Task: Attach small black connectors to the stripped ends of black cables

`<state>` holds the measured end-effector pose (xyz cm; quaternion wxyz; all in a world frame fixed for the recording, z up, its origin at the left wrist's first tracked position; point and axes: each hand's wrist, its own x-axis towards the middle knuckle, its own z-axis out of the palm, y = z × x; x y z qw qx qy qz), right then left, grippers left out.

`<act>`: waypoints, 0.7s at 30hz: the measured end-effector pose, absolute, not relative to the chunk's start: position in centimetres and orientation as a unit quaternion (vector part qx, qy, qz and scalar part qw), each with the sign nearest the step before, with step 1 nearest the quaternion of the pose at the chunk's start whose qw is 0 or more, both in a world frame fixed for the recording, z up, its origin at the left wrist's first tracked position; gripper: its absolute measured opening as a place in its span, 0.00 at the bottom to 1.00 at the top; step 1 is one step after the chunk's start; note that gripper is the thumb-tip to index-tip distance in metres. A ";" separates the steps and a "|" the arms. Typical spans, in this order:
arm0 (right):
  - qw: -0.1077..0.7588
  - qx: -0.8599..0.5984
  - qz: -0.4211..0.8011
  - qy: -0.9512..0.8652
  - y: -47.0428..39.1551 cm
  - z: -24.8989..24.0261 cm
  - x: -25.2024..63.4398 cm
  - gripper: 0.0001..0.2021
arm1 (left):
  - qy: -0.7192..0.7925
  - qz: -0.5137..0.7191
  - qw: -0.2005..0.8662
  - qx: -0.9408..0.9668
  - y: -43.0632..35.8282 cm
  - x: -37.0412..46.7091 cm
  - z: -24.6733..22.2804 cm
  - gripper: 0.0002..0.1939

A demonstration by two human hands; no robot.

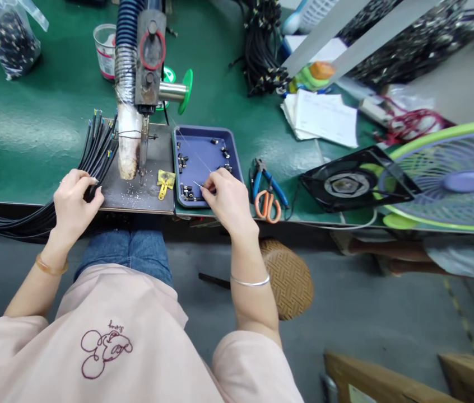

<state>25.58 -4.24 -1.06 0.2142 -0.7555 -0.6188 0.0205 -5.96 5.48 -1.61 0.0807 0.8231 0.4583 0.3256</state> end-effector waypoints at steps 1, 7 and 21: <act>0.220 -0.755 0.019 -0.618 -4.3 -1.1 25.5 0.08 | 0.471 0.355 0.111 0.800 5.5 -6.1 -1.7 0.02; 0.249 -0.746 0.007 -0.618 -4.4 -1.6 25.5 0.09 | 0.530 0.553 0.281 0.579 5.1 -6.9 -2.1 0.06; 0.577 -0.607 0.208 -0.504 -6.5 2.3 17.8 0.09 | 0.273 0.242 0.755 0.545 0.6 -0.8 1.1 0.14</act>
